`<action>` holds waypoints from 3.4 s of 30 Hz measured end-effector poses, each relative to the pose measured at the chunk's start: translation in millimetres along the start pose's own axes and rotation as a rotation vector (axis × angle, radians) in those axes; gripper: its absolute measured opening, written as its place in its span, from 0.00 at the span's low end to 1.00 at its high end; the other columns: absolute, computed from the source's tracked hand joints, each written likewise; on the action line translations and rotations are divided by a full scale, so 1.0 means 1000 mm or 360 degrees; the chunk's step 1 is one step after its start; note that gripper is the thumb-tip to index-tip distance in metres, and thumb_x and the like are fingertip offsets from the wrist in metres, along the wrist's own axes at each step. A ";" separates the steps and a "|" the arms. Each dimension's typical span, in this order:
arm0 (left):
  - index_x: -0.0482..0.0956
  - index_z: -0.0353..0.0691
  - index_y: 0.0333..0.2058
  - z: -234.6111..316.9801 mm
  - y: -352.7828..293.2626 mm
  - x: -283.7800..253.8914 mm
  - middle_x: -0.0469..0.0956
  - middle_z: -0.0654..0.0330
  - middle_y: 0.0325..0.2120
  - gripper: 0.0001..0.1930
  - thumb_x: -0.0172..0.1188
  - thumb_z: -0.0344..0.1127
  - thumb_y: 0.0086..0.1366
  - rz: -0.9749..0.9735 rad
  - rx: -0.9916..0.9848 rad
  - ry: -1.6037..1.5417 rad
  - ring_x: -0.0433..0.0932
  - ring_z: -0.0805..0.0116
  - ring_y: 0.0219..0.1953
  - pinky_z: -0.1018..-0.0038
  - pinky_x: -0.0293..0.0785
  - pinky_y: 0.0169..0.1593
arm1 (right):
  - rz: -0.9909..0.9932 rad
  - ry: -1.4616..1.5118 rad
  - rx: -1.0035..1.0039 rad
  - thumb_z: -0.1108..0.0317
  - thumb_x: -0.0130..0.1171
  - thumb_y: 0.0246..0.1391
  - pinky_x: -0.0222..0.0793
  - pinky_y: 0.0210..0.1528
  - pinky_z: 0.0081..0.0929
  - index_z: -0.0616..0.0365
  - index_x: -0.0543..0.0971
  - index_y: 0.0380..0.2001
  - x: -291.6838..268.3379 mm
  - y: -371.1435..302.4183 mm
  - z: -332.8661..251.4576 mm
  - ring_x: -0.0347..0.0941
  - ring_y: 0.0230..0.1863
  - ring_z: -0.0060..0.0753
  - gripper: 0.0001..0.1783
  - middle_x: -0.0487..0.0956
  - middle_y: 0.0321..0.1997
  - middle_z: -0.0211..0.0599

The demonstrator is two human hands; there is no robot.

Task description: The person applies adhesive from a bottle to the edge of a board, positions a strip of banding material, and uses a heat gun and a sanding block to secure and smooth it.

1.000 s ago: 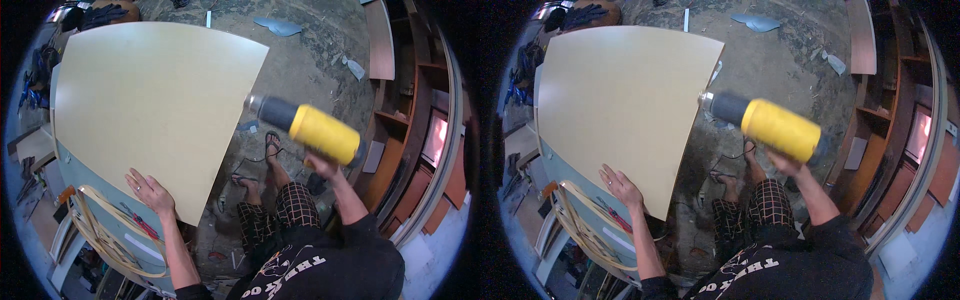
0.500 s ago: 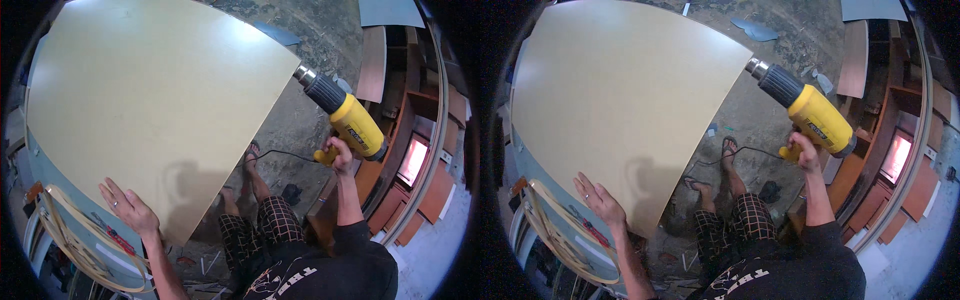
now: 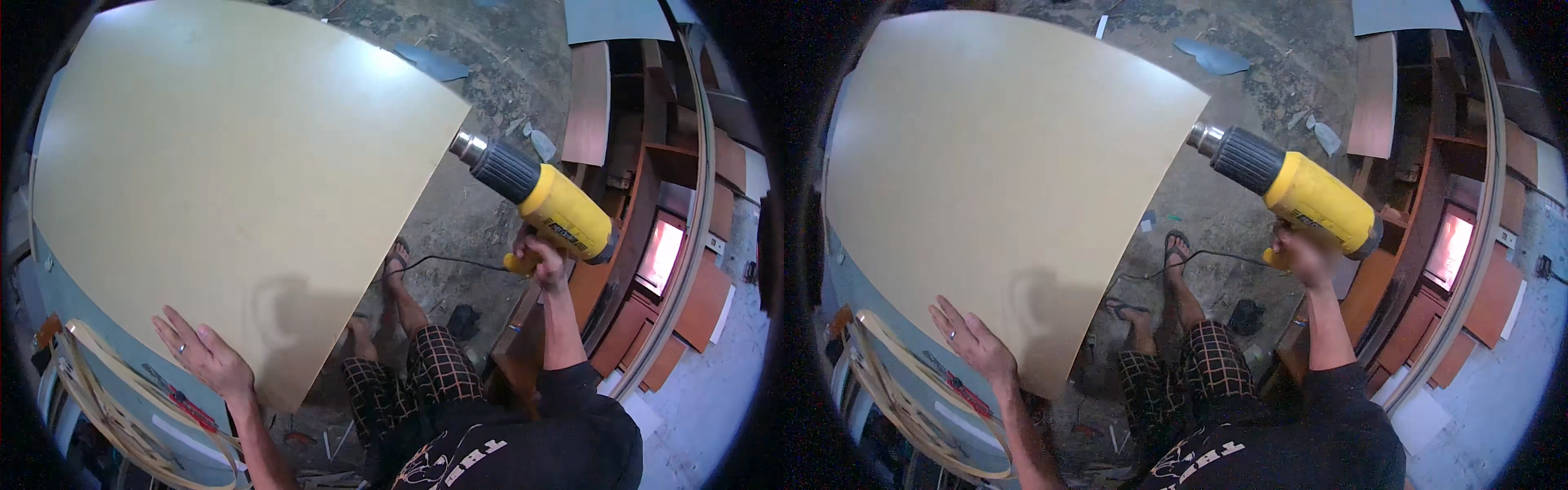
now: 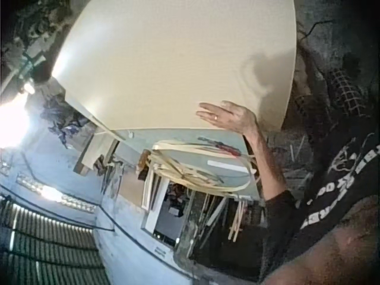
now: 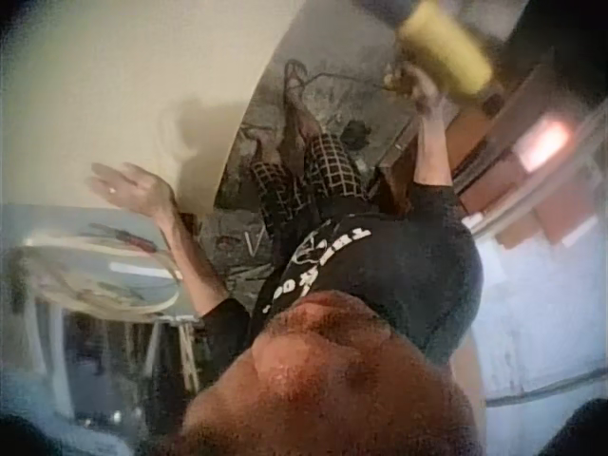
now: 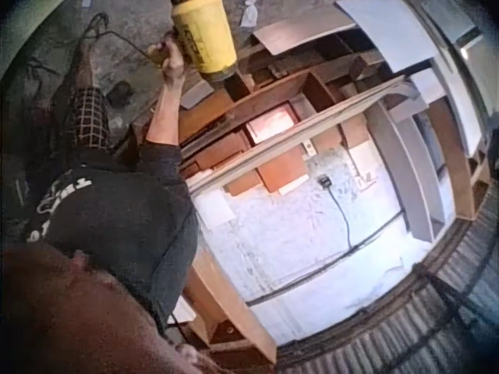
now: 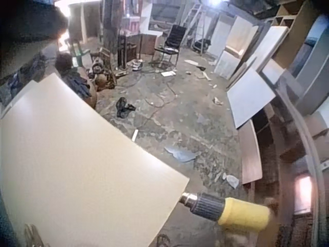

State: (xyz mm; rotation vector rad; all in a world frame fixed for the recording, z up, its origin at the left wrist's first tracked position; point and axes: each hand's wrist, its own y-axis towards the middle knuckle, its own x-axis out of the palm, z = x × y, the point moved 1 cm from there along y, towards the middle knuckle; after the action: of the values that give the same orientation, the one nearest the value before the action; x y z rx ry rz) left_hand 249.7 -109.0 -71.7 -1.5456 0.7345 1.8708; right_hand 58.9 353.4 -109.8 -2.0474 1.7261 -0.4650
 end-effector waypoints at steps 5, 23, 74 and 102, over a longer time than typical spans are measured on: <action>0.56 0.37 0.69 0.000 0.000 0.000 0.49 0.39 0.70 0.29 0.38 0.43 0.74 0.0014 0.0009 -0.0020 0.46 0.45 0.72 0.54 0.42 0.72 | 0.0056 0.0298 0.0029 0.67 0.56 0.53 0.67 0.35 0.27 0.62 0.75 0.34 -0.028 0.015 0.009 0.72 0.28 0.29 0.09 0.75 0.25 0.34; 0.57 0.38 0.69 0.006 0.001 -0.001 0.50 0.40 0.69 0.28 0.38 0.42 0.74 0.0042 0.0021 0.0009 0.48 0.45 0.72 0.54 0.44 0.71 | 0.0097 0.0229 -0.0158 0.73 0.61 0.51 0.71 0.29 0.28 0.64 0.76 0.43 -0.031 0.029 -0.018 0.73 0.27 0.30 0.15 0.77 0.32 0.36; 0.77 0.34 0.52 -0.042 -0.040 -0.129 0.81 0.46 0.45 0.24 0.41 0.47 0.74 -0.0003 -0.0006 -0.1370 0.79 0.53 0.50 0.65 0.70 0.56 | -0.1201 -0.0343 0.0260 0.68 0.69 0.52 0.62 0.64 0.36 0.51 0.65 0.64 0.071 -0.280 0.194 0.66 0.62 0.37 0.38 0.69 0.63 0.40; 0.65 0.45 0.63 -0.231 -0.500 -0.197 0.69 0.61 0.60 0.39 0.47 0.70 0.65 0.1488 -0.1514 -0.3530 0.68 0.59 0.61 0.58 0.64 0.64 | -0.2724 -0.0757 -0.2082 0.65 0.65 0.43 0.64 0.62 0.42 0.64 0.74 0.51 0.456 -0.559 0.123 0.73 0.52 0.47 0.30 0.78 0.48 0.47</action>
State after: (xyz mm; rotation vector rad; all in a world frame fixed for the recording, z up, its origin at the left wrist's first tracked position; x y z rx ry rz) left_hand 800.5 35.4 62.0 1.4249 -0.7517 3.0217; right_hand 671.7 -5.1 67.3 -3.5332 -0.7095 0.9732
